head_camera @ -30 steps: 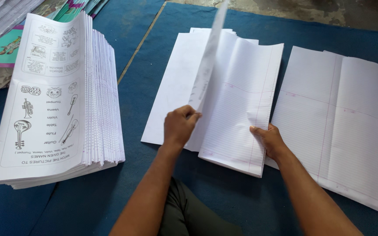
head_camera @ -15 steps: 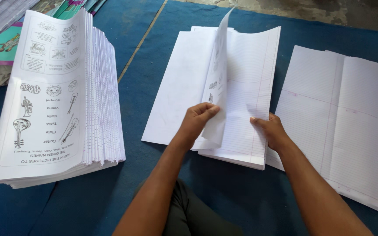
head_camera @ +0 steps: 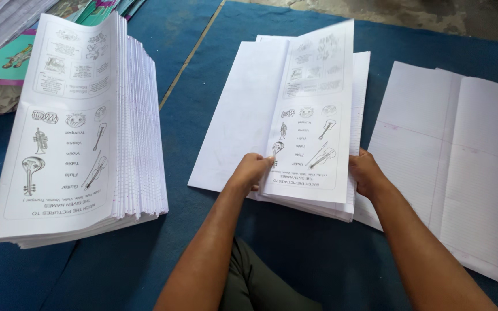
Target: The person sits on a blue floor mat and assembles notebooks by hand. They repeatedly pick up a printed cover sheet, place it on a stack of lined paper, fold the combined set in half, and then move the finished unit to a growing pile on the left.
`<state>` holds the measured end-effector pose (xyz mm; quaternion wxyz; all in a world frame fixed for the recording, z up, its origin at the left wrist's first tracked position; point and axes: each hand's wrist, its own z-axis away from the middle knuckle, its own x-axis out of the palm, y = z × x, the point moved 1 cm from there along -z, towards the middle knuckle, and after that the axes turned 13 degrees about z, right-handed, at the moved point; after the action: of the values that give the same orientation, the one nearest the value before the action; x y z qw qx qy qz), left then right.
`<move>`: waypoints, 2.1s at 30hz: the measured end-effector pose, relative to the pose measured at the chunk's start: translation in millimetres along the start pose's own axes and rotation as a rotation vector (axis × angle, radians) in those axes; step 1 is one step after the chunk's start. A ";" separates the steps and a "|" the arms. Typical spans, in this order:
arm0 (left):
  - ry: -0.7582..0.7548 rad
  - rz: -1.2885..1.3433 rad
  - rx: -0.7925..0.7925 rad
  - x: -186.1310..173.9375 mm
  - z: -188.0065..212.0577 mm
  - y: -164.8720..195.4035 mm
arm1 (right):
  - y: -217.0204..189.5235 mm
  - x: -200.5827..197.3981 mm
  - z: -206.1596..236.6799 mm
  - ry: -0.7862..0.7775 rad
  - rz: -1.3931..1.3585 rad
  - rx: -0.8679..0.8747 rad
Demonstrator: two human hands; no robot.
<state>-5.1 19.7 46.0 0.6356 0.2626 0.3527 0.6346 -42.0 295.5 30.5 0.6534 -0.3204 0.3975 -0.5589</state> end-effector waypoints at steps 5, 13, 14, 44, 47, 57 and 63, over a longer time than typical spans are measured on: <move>-0.039 0.248 0.015 -5.3 13.1 7.8 | -3.1 -7.2 -5.3 -0.038 0.020 -0.066; -0.072 0.277 0.043 -4.8 14.5 9.0 | -8.1 -11.2 -8.7 -0.019 0.090 -0.067; -0.061 0.268 0.043 -4.4 14.9 9.1 | -8.6 -10.8 -8.9 -0.020 0.085 -0.065; -0.172 0.303 -0.061 -5.5 28.8 16.0 | -26.9 0.8 -11.8 -0.070 0.149 -0.050; -0.180 0.348 -0.050 -5.2 28.1 14.7 | -30.6 2.2 -9.7 -0.052 0.154 -0.027; -0.218 0.467 -0.053 7.1 7.9 -4.1 | -24.5 8.4 -15.4 -0.111 0.072 -0.039; -0.142 0.343 0.065 14.4 -6.9 -16.6 | -20.3 11.8 -19.0 -0.015 0.277 -0.020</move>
<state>-1.0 32.2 27.2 0.5327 0.3834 0.2771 0.7018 -67.6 280.9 37.0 0.7241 -0.2731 0.4384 -0.4570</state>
